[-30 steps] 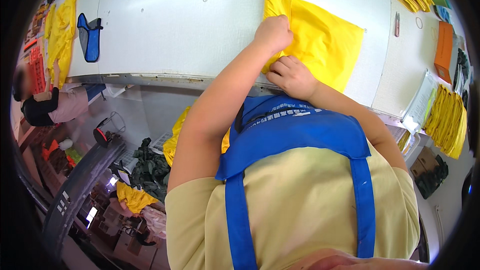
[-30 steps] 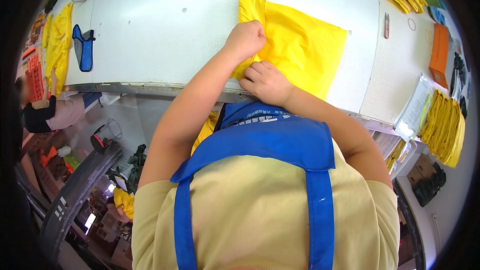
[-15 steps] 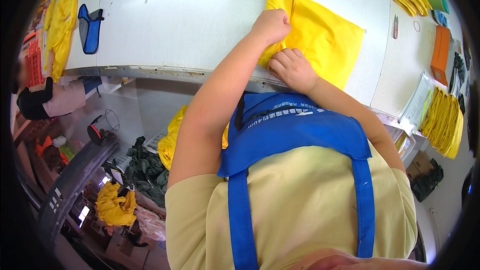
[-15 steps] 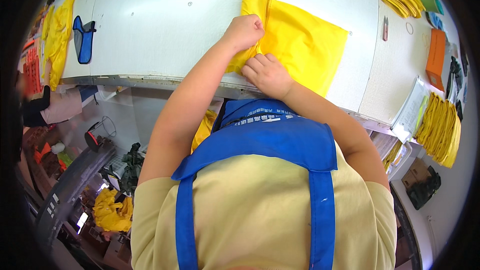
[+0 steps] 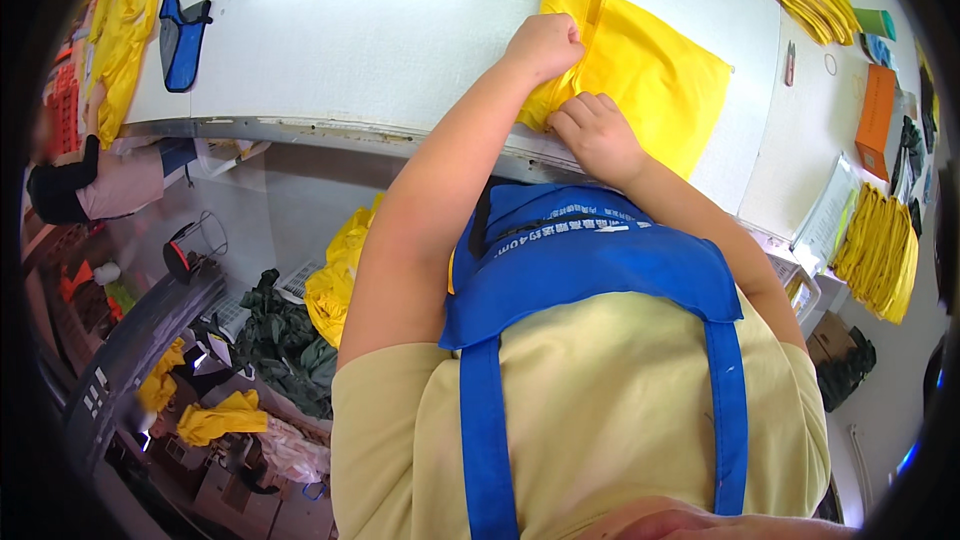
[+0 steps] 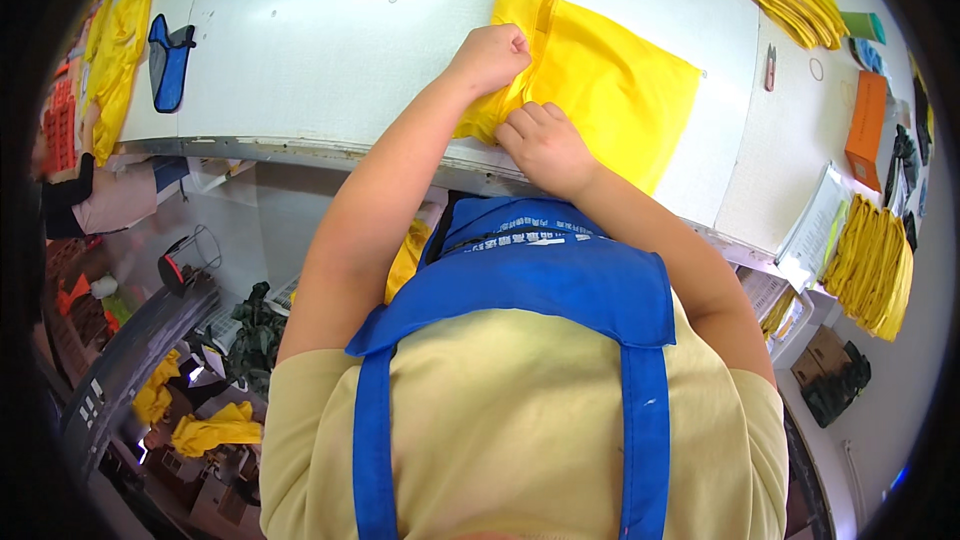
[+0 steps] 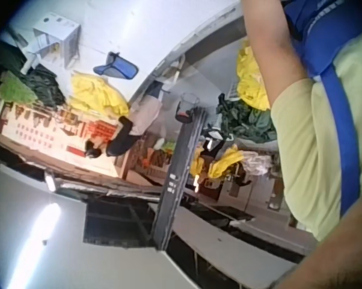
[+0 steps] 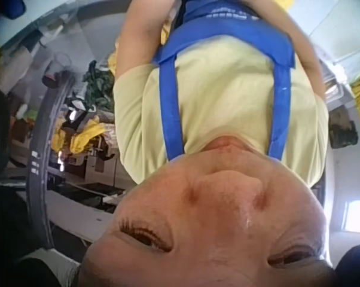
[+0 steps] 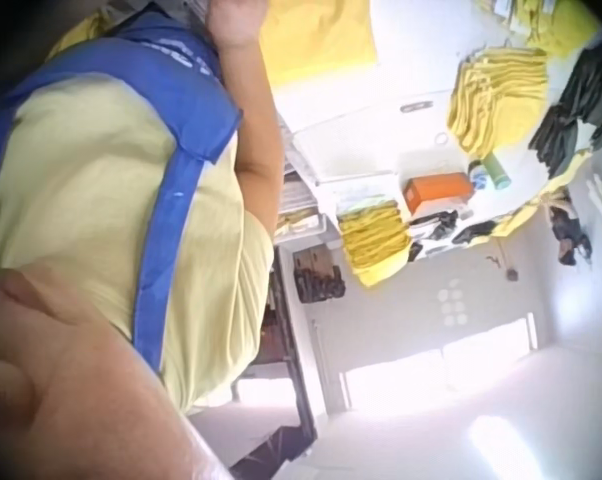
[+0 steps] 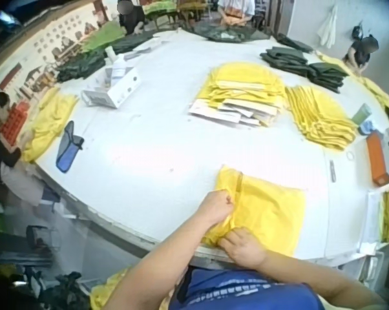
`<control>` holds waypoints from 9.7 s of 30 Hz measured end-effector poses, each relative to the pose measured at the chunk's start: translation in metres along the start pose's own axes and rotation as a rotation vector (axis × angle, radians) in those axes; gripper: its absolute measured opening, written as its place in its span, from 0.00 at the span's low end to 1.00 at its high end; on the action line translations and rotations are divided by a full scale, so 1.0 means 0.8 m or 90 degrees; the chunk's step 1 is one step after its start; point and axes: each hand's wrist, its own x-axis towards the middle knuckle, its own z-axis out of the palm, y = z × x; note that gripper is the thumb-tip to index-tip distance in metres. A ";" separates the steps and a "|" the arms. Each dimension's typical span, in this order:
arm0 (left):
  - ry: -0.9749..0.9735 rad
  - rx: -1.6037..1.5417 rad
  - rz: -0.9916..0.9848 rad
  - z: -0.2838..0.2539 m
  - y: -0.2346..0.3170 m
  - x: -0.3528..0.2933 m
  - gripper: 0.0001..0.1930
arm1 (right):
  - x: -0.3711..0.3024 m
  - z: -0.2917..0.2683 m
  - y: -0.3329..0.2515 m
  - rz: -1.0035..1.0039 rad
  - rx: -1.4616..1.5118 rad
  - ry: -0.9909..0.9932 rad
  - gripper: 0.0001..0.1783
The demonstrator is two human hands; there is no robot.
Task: The person folds a yellow garment on a white table, trims a loose thread with scissors, and then folds a larger yellow fabric piece. The person places the folded items into a pile on the table.
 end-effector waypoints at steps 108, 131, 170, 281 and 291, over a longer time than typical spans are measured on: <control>-0.158 -0.021 -0.186 -0.019 0.032 0.113 0.07 | -0.163 -0.108 0.393 1.174 -0.313 0.088 0.34; -0.075 -0.325 -0.228 -0.019 0.016 0.114 0.06 | 0.070 -0.045 0.198 0.550 0.237 -0.244 0.18; -0.900 -0.082 0.456 0.170 0.282 -0.206 0.39 | -0.538 -0.141 -0.362 0.963 0.407 1.189 0.28; 0.905 -0.125 -0.524 0.094 0.029 -0.821 0.54 | 0.237 -0.216 -0.493 -0.236 0.966 -0.136 0.08; 1.067 -0.069 -0.429 -0.002 -0.127 -0.834 0.25 | 0.309 -0.301 -0.425 -0.197 0.688 0.032 0.07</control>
